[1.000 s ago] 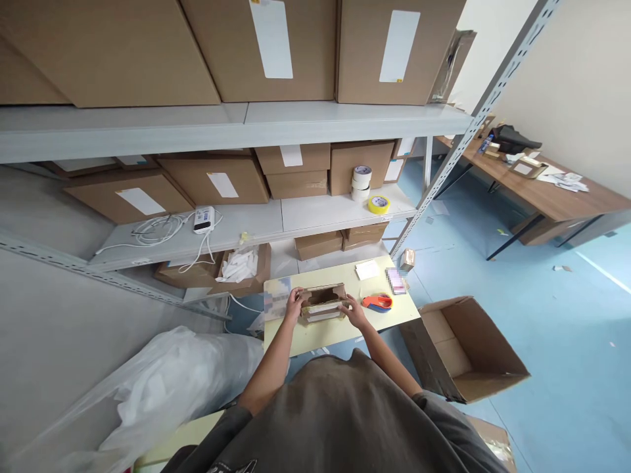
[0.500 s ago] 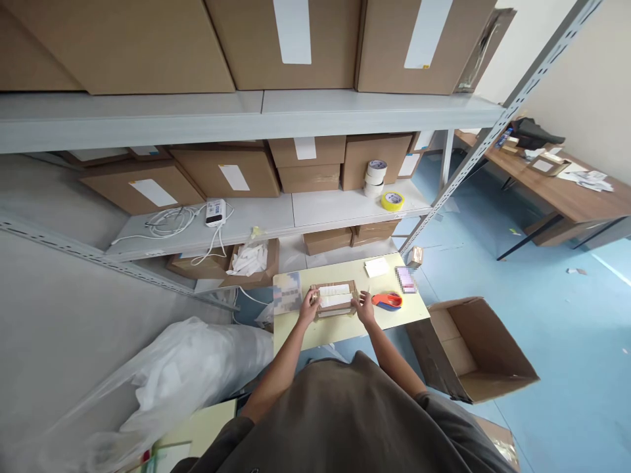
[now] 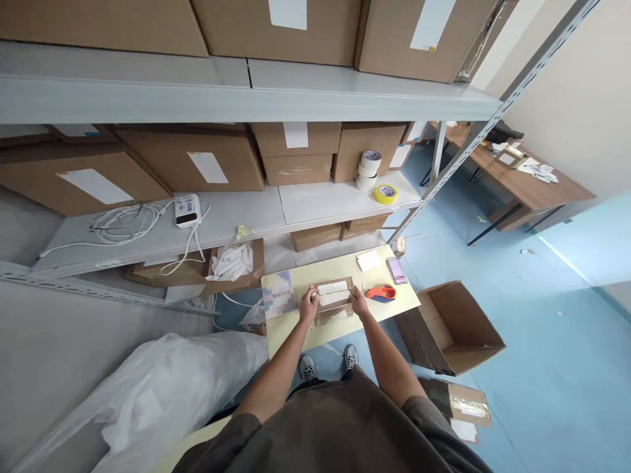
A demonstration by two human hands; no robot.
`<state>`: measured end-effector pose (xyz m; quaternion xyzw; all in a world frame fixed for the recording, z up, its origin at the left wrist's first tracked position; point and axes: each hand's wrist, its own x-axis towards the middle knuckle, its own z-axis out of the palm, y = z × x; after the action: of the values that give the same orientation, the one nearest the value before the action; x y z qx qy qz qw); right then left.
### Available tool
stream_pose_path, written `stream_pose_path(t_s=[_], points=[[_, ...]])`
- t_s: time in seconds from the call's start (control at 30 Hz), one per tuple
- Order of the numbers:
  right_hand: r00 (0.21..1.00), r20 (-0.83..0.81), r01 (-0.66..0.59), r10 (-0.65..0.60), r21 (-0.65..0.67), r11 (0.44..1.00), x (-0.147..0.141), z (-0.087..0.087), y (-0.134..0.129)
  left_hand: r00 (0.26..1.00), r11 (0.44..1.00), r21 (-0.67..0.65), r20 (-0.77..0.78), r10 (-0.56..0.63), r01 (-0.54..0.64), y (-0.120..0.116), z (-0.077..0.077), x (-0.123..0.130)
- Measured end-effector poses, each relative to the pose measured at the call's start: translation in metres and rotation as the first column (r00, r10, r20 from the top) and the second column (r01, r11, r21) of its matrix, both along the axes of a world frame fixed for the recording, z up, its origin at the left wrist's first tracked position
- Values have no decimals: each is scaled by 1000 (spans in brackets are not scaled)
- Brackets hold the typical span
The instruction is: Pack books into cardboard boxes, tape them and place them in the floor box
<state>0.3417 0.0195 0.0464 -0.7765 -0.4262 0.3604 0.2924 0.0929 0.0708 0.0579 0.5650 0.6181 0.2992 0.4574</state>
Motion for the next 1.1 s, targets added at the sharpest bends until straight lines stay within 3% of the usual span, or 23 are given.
stream_pose_path(t_s=[0.1,0.23,0.33,0.43,0.6,0.73,0.93,1.1], points=[[998,20,58,-56,-123,991,1,-4,-3,1000,1000,-21,-14,-3,3,-7,-5,7],[997,78,10,2,-159,987,4,0,-1,998,998,-54,-56,11,-14,-6,-2,12],[989,146,-20,37,-118,993,6,7,5,997,998,-56,-79,18,-22,-3,1,13],[976,210,-55,53,4,998,15,16,10,993,998,-35,-107,51,-55,-4,0,14],[956,267,-177,123,188,966,60,38,13,982,990,4,-131,139,-140,-3,-4,19],[948,283,-206,146,195,959,115,47,8,972,978,44,-110,207,-203,3,-3,22],[931,248,-282,268,19,959,175,27,-1,951,961,-25,-156,267,-274,15,6,33],[873,190,-417,449,-187,889,188,-9,-10,907,936,8,-245,342,-351,13,-3,41]])
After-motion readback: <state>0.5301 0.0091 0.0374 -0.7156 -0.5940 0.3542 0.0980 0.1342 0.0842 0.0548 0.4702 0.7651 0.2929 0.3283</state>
